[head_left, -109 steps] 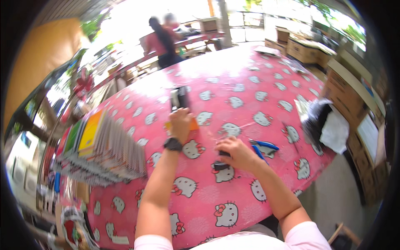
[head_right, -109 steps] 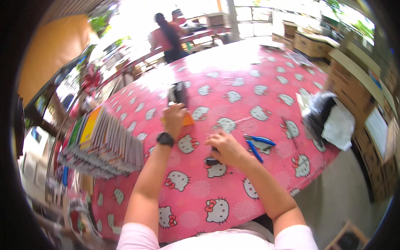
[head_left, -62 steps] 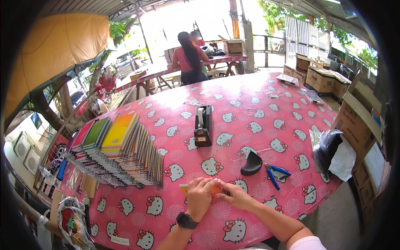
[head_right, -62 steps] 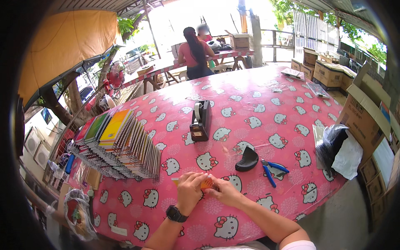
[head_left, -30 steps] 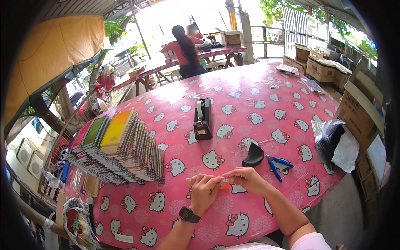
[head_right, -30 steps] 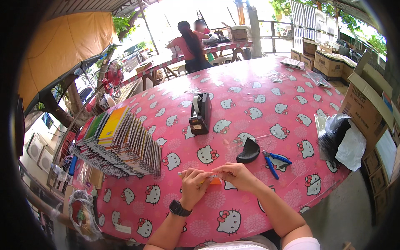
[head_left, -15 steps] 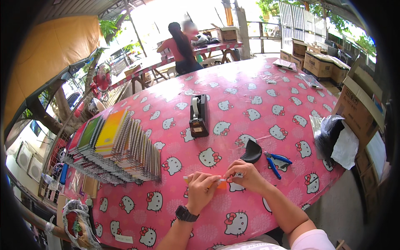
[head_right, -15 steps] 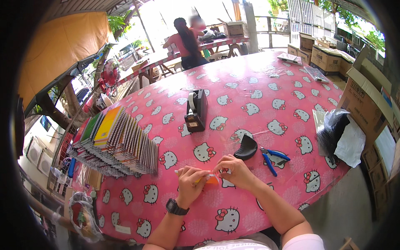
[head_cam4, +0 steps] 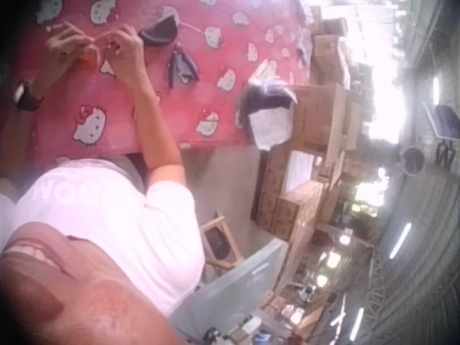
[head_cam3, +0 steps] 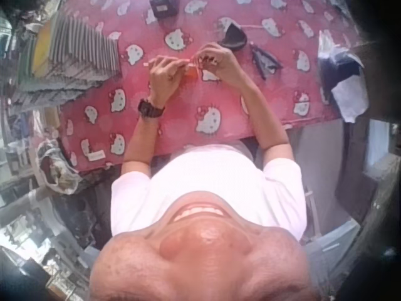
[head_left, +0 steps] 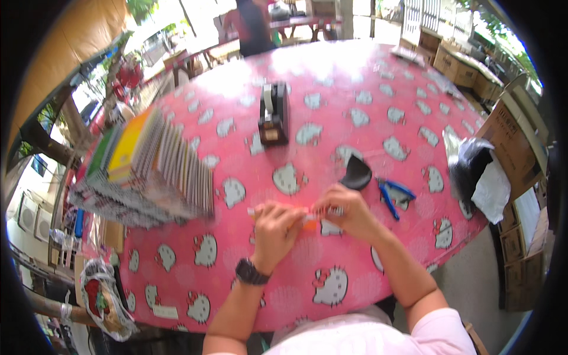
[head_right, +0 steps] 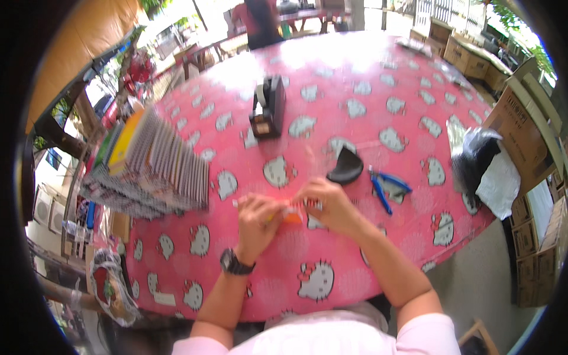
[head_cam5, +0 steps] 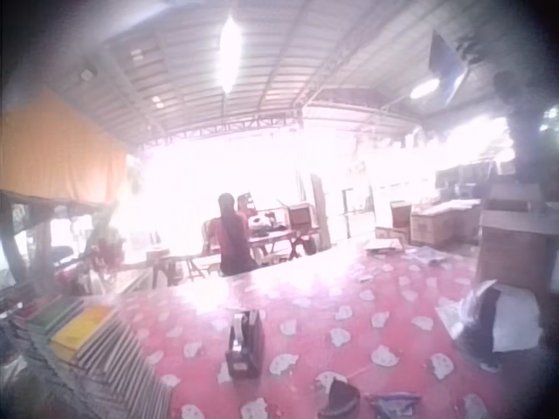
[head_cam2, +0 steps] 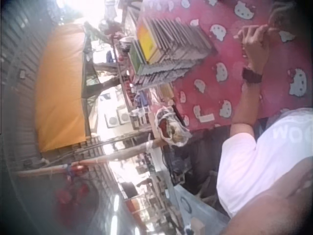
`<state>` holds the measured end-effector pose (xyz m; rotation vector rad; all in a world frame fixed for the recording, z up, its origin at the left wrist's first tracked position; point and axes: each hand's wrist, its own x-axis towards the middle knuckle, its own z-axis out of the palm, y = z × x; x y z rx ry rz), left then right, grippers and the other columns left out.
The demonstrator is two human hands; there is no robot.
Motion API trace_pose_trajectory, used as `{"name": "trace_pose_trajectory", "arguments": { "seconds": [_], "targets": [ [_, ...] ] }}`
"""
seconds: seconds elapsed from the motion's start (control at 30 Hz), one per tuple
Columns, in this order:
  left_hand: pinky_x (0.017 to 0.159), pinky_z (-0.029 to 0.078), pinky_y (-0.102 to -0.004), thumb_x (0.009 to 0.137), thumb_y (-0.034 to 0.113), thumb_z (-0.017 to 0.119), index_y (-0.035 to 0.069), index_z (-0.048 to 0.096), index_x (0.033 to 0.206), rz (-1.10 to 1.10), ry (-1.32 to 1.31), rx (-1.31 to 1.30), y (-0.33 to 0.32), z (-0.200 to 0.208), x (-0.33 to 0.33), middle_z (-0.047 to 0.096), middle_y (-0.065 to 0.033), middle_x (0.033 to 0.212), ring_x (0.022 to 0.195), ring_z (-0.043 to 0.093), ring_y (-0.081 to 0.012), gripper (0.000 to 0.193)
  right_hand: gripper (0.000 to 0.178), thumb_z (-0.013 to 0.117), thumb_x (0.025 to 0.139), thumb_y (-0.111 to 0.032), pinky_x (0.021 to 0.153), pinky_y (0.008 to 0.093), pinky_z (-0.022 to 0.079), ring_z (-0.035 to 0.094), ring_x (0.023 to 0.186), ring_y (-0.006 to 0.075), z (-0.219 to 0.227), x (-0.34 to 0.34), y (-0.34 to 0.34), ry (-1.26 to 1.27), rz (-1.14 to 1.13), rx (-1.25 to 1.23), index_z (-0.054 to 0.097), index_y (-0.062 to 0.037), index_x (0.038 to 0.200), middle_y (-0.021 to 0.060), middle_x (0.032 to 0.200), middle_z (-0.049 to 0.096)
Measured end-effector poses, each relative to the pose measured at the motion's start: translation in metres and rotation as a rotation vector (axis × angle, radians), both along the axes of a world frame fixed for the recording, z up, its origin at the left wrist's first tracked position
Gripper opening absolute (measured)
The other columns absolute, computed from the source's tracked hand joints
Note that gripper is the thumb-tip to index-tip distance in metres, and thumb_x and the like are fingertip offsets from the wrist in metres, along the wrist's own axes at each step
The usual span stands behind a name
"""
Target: The person repeatedly picks up small spiral-bound notebooks, uses a handheld stapler to fasten the binding, and places the finished units into a growing stack on the table. The process is continuous and repetitive throughout the clip.
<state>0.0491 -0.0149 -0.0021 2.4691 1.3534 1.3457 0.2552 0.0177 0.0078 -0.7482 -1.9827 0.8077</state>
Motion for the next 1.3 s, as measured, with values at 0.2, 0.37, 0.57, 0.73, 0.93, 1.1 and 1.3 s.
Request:
{"name": "trace_pose_trajectory", "arguments": {
  "seconds": [0.2, 0.37, 0.57, 0.73, 0.93, 1.1, 1.3],
  "targets": [
    [0.076, 0.035, -0.0324, 0.076, 0.018, 0.073, 0.013, 0.066, 0.086, 0.013, -0.022, -0.007, -0.002, -0.005, -0.004, 0.064, 0.0028, 0.079, 0.078, 0.055, -0.0169, 0.014, 0.027, 0.068, 0.066, 0.007, 0.076, 0.0329, 0.047, 0.056, 0.086, 0.0207, 0.003, -0.006, -0.003, -0.049, 0.015, -0.082, 0.067, -0.0076, 0.088, 0.0047, 0.085, 0.062],
    [0.077, 0.035, -0.0319, 0.076, 0.018, 0.073, 0.013, 0.064, 0.084, 0.008, -0.019, -0.003, -0.002, -0.005, -0.005, 0.064, 0.0036, 0.079, 0.078, 0.055, -0.0166, 0.013, 0.026, 0.069, 0.066, 0.006, 0.076, 0.0321, 0.046, 0.056, 0.086, 0.0192, 0.005, -0.005, -0.002, -0.051, 0.007, -0.068, 0.067, -0.0079, 0.087, 0.0032, 0.086, 0.062],
    [0.078, 0.036, -0.0319, 0.076, 0.016, 0.073, 0.013, 0.065, 0.084, 0.031, -0.031, 0.01, -0.002, -0.005, -0.004, 0.065, 0.003, 0.08, 0.079, 0.057, -0.0169, 0.012, 0.025, 0.069, 0.068, 0.004, 0.074, 0.0317, 0.047, 0.057, 0.084, 0.0185, 0.011, 0.001, -0.002, -0.1, 0.057, -0.064, 0.069, -0.0078, 0.09, 0.0045, 0.085, 0.062],
    [0.078, 0.036, -0.0324, 0.076, 0.018, 0.073, 0.013, 0.065, 0.088, 0.045, -0.02, -0.006, -0.004, -0.007, -0.004, 0.066, 0.0014, 0.084, 0.082, 0.057, -0.0184, 0.015, 0.029, 0.066, 0.079, -0.002, 0.069, 0.0311, 0.049, 0.06, 0.076, 0.0179, 0.005, 0.004, -0.004, -0.049, 0.109, -0.331, 0.064, -0.0056, 0.107, 0.0081, 0.082, 0.062],
    [0.082, 0.033, -0.0377, 0.079, 0.027, 0.07, 0.012, 0.064, 0.097, 0.046, 0.059, 0.001, -0.01, 0.004, 0.009, 0.065, -0.0032, 0.093, 0.089, 0.057, -0.0214, 0.023, 0.04, 0.064, 0.087, -0.008, 0.064, 0.0257, 0.048, 0.059, 0.072, 0.0111, 0.01, -0.002, -0.01, -0.102, 0.067, -0.227, 0.053, -0.0053, 0.125, 0.0053, 0.088, 0.063],
    [0.086, 0.031, -0.0388, 0.085, 0.032, 0.063, 0.013, 0.063, 0.101, 0.027, 0.223, -0.19, -0.015, 0.006, 0.005, 0.065, -0.0029, 0.097, 0.092, 0.058, -0.0201, 0.025, 0.046, 0.069, 0.082, -0.022, 0.084, 0.0396, 0.047, 0.057, 0.102, 0.0303, 0.017, 0.011, 0.002, -0.35, -0.084, -0.17, 0.053, -0.0076, 0.123, 0.0195, 0.117, 0.056],
    [0.094, 0.031, -0.0426, 0.086, 0.033, 0.062, 0.015, 0.061, 0.1, -0.062, 0.206, -0.16, -0.014, 0.015, 0.003, 0.064, 0.0016, 0.092, 0.094, 0.059, -0.0162, 0.022, 0.079, 0.08, 0.064, -0.049, 0.107, 0.0533, 0.029, 0.029, 0.134, 0.0425, -0.005, 0.071, 0.042, -0.81, -0.379, -0.08, 0.051, -0.0116, 0.127, 0.0241, 0.145, 0.03]
  ]
}}
